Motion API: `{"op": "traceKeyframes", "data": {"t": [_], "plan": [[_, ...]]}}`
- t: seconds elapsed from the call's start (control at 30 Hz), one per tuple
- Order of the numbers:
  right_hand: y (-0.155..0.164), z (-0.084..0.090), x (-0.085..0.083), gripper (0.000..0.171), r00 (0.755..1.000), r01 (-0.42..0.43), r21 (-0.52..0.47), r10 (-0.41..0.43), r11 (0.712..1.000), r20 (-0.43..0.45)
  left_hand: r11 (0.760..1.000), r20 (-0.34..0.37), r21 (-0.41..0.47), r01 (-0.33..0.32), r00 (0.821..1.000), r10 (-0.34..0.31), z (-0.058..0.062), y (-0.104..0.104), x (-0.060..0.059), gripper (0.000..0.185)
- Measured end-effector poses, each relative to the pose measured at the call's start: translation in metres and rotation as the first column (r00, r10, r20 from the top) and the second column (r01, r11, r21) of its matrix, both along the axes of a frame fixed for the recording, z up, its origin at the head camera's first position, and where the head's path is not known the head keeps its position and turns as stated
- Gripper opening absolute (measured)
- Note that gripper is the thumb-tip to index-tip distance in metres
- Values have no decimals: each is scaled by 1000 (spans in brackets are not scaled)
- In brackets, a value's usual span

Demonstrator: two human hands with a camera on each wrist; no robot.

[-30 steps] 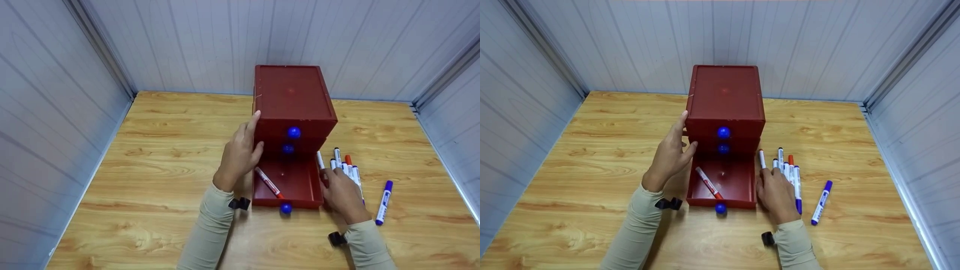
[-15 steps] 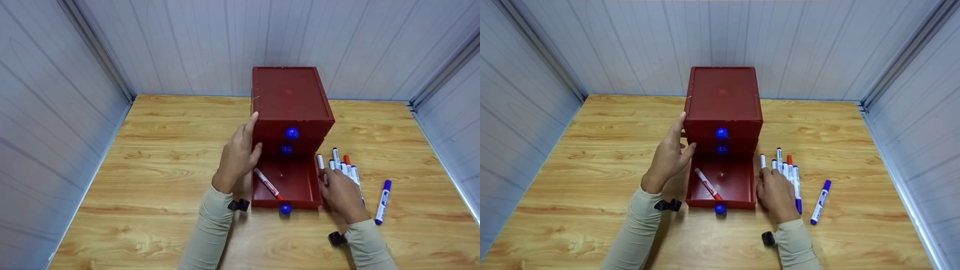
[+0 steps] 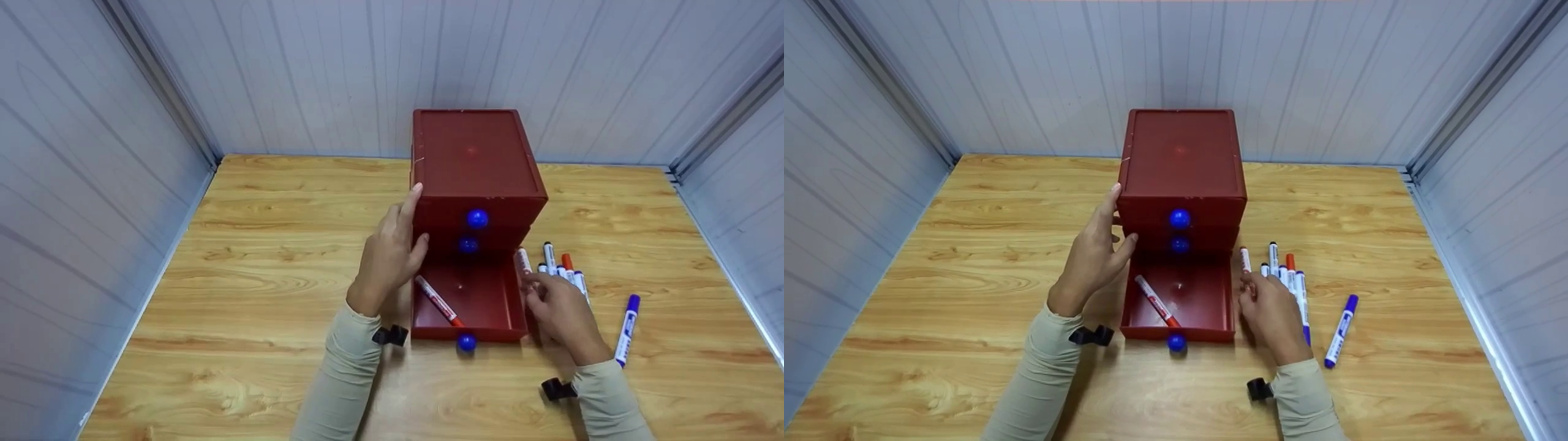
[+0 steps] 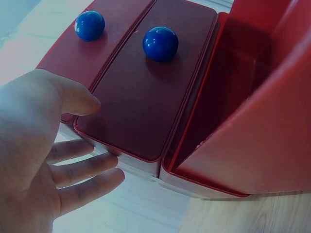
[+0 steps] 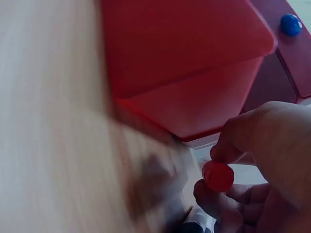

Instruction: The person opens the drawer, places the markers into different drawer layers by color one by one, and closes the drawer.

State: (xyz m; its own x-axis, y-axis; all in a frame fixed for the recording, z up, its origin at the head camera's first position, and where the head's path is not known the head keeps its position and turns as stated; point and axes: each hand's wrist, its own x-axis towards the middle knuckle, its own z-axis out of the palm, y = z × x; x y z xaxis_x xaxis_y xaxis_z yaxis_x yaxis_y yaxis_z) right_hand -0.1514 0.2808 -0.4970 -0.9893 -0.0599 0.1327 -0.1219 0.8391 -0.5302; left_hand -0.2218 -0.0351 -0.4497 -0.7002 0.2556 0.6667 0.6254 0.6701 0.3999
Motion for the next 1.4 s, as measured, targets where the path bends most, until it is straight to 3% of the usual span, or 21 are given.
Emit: {"op": "traceKeyframes", "data": {"t": [0.17,0.3,0.73,1.13,1.4], "plan": [[1,5,0,30,993,72,-238,-46,969,113,1000,-2,4,3,1000,-3,1,0,-1,80],[1,8,-1,35,987,114,-351,-67,929,144,1000,3,2,0,1000,0,1,0,-1,80],[-5,28,6,40,994,113,-560,-90,820,69,1000,-3,-7,-17,1000,17,0,0,-1,80],[-14,47,16,37,991,66,-587,-123,807,-58,1000,4,-6,-17,1000,17,0,1,-1,80],[-26,51,24,38,975,-52,-560,-79,827,-208,1000,11,-5,-12,1000,12,1,1,0,80]]}}
